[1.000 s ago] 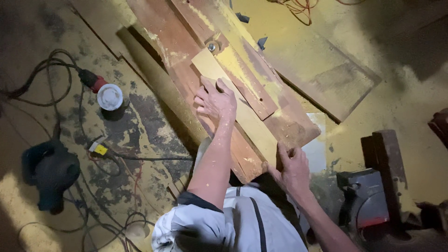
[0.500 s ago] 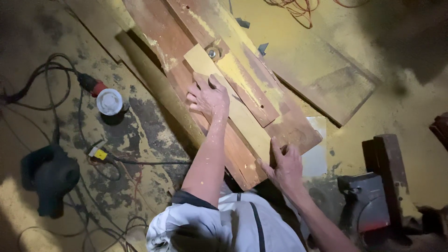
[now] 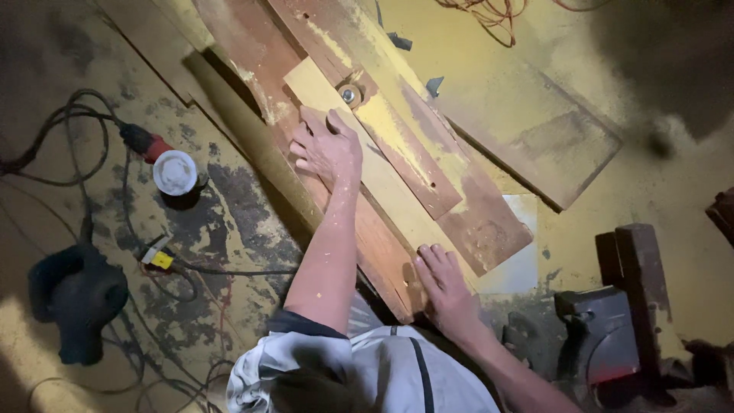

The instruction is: Sanding and preparing wooden boards using manual and power tools in a workshop.

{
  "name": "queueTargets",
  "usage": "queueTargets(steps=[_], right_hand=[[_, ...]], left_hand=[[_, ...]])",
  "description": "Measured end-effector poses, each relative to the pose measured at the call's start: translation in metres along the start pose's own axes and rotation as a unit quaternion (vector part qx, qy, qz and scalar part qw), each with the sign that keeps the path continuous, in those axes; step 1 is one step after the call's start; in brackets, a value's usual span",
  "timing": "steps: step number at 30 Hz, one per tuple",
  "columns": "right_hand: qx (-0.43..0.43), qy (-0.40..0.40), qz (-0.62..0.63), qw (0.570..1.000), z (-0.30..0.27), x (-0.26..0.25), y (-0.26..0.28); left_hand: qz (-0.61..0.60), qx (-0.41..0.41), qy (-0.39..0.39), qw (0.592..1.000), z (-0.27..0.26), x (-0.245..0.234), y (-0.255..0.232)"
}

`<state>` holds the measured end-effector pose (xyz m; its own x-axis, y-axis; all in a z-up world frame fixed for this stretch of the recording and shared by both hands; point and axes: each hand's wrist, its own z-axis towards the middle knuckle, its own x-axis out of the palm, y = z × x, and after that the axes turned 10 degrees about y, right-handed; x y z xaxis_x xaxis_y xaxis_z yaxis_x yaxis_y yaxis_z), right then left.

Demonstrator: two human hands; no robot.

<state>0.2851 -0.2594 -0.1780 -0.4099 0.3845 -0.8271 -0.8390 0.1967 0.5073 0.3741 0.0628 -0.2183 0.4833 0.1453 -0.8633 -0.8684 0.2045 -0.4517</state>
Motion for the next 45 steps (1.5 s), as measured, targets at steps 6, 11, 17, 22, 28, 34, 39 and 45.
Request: queueTargets(steps=[6, 11, 17, 22, 28, 34, 39, 45], right_hand=[[0.019, 0.062, 0.031, 0.997, 0.008, -0.001, 0.000], [0.000, 0.081, 0.046, 0.996, 0.014, 0.010, -0.012], [0.017, 0.059, 0.052, 0.997, 0.034, 0.012, -0.011], [0.003, 0.038, 0.062, 0.997, 0.052, 0.019, -0.014], [0.016, 0.032, 0.068, 0.997, 0.072, 0.011, -0.011], [0.004, -0.007, 0.060, 0.998, 0.097, 0.036, -0.018], [-0.027, -0.010, 0.115, 0.993, 0.131, 0.023, -0.017], [-0.033, 0.022, 0.157, 0.987, 0.155, 0.031, -0.020]], left_hand=[[0.001, 0.005, -0.022, 1.000, 0.010, 0.018, 0.007], [0.009, 0.015, -0.037, 0.999, 0.026, 0.024, 0.007], [0.009, 0.030, -0.054, 0.998, 0.038, 0.021, 0.002], [0.008, 0.027, -0.040, 0.999, 0.055, 0.021, 0.000], [0.017, 0.018, -0.024, 0.999, 0.070, 0.033, 0.000], [0.029, 0.012, -0.014, 0.999, 0.095, 0.023, -0.012], [0.017, -0.002, -0.006, 1.000, 0.124, 0.054, -0.001], [0.027, -0.001, 0.031, 0.999, 0.153, 0.056, -0.003]])
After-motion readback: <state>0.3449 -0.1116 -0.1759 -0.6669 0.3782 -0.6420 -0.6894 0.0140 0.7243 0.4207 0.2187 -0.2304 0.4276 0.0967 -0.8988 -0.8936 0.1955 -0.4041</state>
